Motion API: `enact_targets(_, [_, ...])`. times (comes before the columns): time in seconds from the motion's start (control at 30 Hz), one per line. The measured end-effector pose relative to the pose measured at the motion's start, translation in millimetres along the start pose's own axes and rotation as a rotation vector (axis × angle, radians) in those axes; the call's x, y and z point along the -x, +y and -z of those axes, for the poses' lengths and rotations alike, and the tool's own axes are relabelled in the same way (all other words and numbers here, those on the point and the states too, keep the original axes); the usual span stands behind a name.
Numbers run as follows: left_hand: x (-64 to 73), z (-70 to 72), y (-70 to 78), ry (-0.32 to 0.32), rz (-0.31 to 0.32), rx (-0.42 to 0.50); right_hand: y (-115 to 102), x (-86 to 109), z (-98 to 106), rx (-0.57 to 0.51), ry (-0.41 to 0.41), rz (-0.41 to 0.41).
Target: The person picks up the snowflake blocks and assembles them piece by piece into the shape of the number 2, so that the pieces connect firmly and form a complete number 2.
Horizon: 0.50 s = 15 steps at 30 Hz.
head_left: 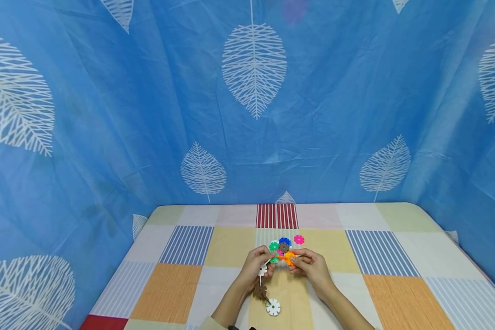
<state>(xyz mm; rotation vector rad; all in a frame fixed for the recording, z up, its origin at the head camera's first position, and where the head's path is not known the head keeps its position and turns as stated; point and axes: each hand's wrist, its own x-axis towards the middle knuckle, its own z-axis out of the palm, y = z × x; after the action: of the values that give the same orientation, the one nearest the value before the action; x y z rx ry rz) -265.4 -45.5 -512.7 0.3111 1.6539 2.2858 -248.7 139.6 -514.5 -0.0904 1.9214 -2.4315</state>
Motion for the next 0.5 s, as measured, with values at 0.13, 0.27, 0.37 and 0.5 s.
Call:
enact_targets(0.13, [-0.2, 0.1, -1.0, 0.009, 0.023, 0.006, 0.2, 1.9, -1.8, -0.002, 0.016, 0.003])
enact_targets(0.27, [-2.6, 0.9, -1.3, 0.046, 0.048, 0.019, 0.9, 1.6, -5.8, -0.002, 0.019, 0.033])
enact_targets(0.37, [-5.5, 1.0, -2.3, 0.064, 0.051, 0.039, 2.4, 0.2, -7.4, -0.018, 0.045, 0.062])
enact_targets(0.5, [-6.3, 1.8, -3.9, 0.081, 0.057, 0.109, 5.5, -1.0, -6.6, -0.041, 0.09, 0.112])
